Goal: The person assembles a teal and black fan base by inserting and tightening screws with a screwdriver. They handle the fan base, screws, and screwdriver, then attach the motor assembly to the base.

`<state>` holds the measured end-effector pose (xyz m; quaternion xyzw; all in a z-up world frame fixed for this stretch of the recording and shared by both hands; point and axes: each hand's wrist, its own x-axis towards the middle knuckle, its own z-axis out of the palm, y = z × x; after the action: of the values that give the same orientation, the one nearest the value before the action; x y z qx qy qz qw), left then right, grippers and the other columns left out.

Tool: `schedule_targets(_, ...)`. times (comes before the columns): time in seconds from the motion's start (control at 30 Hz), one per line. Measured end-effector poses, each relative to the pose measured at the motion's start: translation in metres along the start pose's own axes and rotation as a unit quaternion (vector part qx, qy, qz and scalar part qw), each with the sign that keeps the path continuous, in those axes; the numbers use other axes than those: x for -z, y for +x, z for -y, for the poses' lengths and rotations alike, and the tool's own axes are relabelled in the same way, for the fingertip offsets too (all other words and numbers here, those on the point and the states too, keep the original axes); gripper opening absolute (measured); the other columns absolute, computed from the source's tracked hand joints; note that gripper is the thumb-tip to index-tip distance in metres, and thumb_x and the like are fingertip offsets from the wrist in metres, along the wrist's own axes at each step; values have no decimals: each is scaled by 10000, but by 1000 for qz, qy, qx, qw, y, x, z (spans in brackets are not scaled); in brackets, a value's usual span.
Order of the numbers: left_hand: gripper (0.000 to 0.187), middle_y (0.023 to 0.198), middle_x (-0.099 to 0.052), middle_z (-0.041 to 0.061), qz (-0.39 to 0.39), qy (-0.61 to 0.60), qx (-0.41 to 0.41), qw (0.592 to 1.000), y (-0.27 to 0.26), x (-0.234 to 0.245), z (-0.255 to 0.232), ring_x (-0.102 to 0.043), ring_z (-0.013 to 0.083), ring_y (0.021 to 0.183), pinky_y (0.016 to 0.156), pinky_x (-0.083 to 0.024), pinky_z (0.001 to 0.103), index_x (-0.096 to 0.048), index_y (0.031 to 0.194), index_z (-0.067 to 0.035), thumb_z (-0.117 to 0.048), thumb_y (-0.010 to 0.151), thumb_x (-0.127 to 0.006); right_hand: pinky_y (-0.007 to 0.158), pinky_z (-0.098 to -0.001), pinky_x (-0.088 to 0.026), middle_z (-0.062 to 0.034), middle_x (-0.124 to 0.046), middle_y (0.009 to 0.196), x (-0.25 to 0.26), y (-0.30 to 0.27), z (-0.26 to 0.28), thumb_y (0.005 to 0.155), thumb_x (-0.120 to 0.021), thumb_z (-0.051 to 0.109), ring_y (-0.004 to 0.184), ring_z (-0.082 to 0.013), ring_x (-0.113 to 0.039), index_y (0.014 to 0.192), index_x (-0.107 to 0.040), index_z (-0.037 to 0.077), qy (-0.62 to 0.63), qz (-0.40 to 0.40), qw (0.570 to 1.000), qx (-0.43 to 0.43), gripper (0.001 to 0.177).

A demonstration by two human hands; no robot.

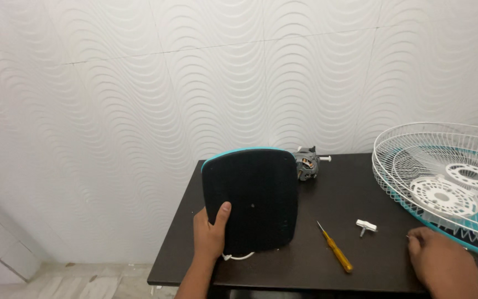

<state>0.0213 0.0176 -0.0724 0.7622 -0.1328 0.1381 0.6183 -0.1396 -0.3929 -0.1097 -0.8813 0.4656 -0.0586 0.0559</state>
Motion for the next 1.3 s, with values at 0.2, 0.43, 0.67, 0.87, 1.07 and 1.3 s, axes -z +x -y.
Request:
schedule_targets(0.2,482,799,-769,121,-12,-10,-77,997,-1,2,-6,-739,222,742,706,-574,379,-733,919,-24,-486,923,-598,1039,-331,-565,62,-774,1206,-59,58,-11,1038,-555,446,1105,-103,-750,1265,-721,310,-70,-7,997,-29,313)
schedule_targets(0.43,497,657,-702,97,5,-15,-43,999,0,3,-7,-676,217,617,614,-539,369,-712,797,-30,-497,929,-606,1054,-215,-563,149,-774,1133,-124,98,-34,1008,-603,507,1078,-4,-729,1250,-737,394,-190,-106,973,70,299)
schedule_targets(0.67,525,707,-720,83,5,-8,-87,996,-3,6,-10,-710,205,675,642,-562,359,-709,830,-57,-553,929,-570,1012,-288,-586,55,-723,1154,-105,70,-23,988,-644,470,1134,-55,-702,1104,-773,295,-144,-124,981,24,246)
schedule_targets(0.87,537,785,-756,128,-1,-20,-103,995,-5,6,-11,-734,242,743,682,-564,371,-731,919,-10,-526,938,-582,933,-354,-604,-55,-750,1115,-47,19,-22,1046,-580,405,969,-174,-766,1170,-749,178,-22,-104,993,47,309)
schedule_targets(1.07,506,865,-768,140,-11,-43,-137,990,-4,5,-11,-751,257,801,743,-565,382,-722,1002,20,-467,955,-597,913,-390,-587,-124,-777,943,-11,-49,0,1055,-671,295,897,-249,-759,1136,-736,54,219,-187,958,9,262)
schedule_targets(1.3,490,806,-759,154,-8,-34,-100,994,-5,4,-5,-729,265,762,709,-557,389,-730,952,20,-440,957,-561,609,-231,-541,-79,-741,897,74,-152,128,881,-760,42,726,-101,-694,1028,-755,34,493,-268,794,234,148)
